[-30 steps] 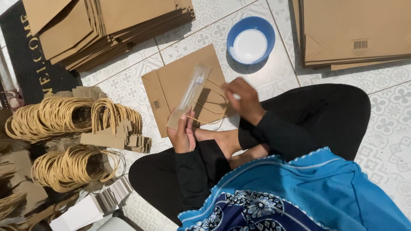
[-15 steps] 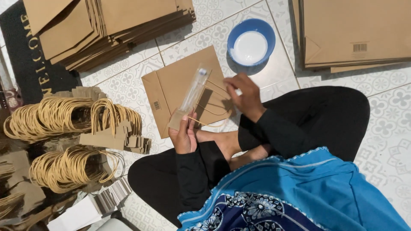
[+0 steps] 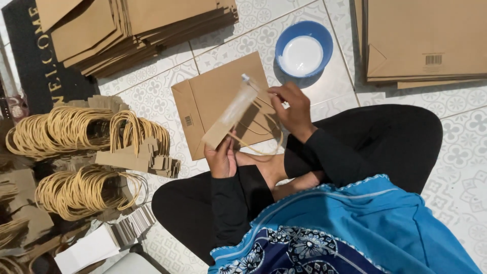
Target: Assembling paper bags by applying glue to reinforcement strips and attaching paper handles.
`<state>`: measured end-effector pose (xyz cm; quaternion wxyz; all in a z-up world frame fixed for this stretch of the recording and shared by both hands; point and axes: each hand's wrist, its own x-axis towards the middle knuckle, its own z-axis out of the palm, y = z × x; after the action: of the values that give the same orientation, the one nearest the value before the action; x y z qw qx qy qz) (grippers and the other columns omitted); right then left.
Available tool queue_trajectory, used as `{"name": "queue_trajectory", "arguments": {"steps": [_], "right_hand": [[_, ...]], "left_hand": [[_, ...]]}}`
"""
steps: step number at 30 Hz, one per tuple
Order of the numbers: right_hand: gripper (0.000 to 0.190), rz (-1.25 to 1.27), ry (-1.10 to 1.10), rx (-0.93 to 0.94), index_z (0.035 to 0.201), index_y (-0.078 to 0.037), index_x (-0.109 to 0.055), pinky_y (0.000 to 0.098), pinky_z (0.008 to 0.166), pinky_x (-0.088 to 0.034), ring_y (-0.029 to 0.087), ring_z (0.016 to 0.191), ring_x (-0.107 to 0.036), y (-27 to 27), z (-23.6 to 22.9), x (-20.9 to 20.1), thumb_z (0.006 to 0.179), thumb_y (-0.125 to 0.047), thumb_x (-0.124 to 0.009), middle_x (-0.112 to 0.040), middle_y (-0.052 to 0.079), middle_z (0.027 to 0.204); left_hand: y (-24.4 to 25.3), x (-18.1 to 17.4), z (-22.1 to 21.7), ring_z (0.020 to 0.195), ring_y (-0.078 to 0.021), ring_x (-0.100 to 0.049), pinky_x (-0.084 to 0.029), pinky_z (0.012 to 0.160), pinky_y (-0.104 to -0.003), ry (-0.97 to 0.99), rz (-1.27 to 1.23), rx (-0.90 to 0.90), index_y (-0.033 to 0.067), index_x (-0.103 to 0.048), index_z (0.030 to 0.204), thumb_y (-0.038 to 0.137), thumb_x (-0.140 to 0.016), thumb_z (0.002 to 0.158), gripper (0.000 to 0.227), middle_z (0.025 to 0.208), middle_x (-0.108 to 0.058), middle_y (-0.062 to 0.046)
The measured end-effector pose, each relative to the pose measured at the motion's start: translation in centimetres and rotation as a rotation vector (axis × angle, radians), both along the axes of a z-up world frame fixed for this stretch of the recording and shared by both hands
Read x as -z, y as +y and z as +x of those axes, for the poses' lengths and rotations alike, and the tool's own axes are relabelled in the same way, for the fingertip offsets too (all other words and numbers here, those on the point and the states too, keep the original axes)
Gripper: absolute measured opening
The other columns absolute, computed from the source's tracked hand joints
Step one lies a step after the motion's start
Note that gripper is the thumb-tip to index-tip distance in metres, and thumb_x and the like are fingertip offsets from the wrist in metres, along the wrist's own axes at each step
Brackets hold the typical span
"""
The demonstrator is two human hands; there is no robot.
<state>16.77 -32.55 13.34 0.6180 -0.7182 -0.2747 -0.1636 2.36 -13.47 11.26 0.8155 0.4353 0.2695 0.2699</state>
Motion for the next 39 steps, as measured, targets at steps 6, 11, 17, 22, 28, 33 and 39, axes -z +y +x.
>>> {"name": "queue_trajectory", "arguments": {"steps": [6,11,17,22,28,33,39], "right_hand": [[0.014,-0.061,0.091,-0.033,0.107,-0.007,-0.077,0.0355,0.068,-0.056,0.025,0.071,-0.064,0.9,-3.8,-1.4,0.095,-0.002,-0.072,-0.060,0.006,0.080],[0.011,0.094,0.347,0.000,0.107,-0.007,-0.075,0.0354,0.071,-0.055,0.023,0.075,-0.065,0.9,-3.0,-1.0,0.098,-0.002,-0.071,-0.060,0.009,0.080],[0.015,0.189,0.698,-0.081,0.111,-0.005,-0.071,0.0418,0.080,-0.054,0.023,0.086,-0.063,3.3,-5.8,2.6,0.098,-0.006,-0.064,-0.061,0.012,0.086],[0.015,0.223,0.694,-0.059,0.113,-0.007,-0.071,0.0361,0.081,-0.053,0.018,0.086,-0.060,2.3,-4.5,3.4,0.101,-0.008,-0.062,-0.061,0.009,0.086],[0.011,0.093,0.442,-0.088,0.110,-0.008,-0.073,0.0351,0.077,-0.054,0.022,0.080,-0.062,0.0,-4.2,-1.2,0.101,-0.007,-0.069,-0.059,0.009,0.083],[0.012,-0.060,0.105,-0.211,0.107,-0.006,-0.076,0.0379,0.068,-0.054,0.028,0.072,-0.063,-0.4,-6.9,-3.0,0.096,-0.005,-0.071,-0.059,0.010,0.079],[0.018,0.024,-0.145,-0.340,0.112,-0.001,-0.074,0.0410,0.065,-0.054,0.035,0.070,-0.063,1.1,-8.2,-4.5,0.097,-0.004,-0.065,-0.060,0.015,0.080]], "left_hand": [[-1.7,-2.0,0.4,0.138,-0.0380,-0.052,-0.047,0.112,-0.057,0.055,-0.052,0.173,0.0042,-0.050,0.146,0.001,-0.053,0.099,0.047,0.146,-0.055,-0.021],[-3.1,1.9,-0.8,0.150,-0.0445,-0.032,-0.029,0.118,-0.066,0.347,0.075,-0.003,0.0060,-0.038,0.155,0.029,-0.049,0.110,0.051,0.158,-0.039,-0.025],[-6.9,-2.2,-0.5,0.150,-0.0538,-0.022,-0.018,0.112,-0.079,0.223,-0.390,0.006,0.0331,-0.014,0.166,0.098,-0.024,0.073,0.113,0.169,-0.018,-0.018],[-10.0,-1.2,-2.2,0.144,-0.0524,-0.035,-0.030,0.110,-0.074,0.110,-0.428,-0.024,0.0120,-0.028,0.159,0.096,-0.021,0.077,0.117,0.167,-0.028,-0.018],[-8.0,4.5,-3.5,0.131,-0.0409,-0.053,-0.051,0.104,-0.058,0.164,-0.159,-0.007,0.0031,-0.038,0.152,0.022,-0.057,0.102,0.057,0.160,-0.041,-0.018],[-6.0,1.0,-1.6,0.142,-0.0451,-0.045,-0.049,0.108,-0.061,0.064,-0.068,-0.042,-0.0037,-0.043,0.148,0.002,-0.057,0.101,0.050,0.156,-0.044,-0.020],[-7.4,-2.2,-0.8,0.140,-0.0400,-0.051,-0.053,0.102,-0.054,0.028,0.017,0.025,-0.0039,-0.051,0.144,-0.001,-0.054,0.102,0.043,0.153,-0.052,-0.018]]}}
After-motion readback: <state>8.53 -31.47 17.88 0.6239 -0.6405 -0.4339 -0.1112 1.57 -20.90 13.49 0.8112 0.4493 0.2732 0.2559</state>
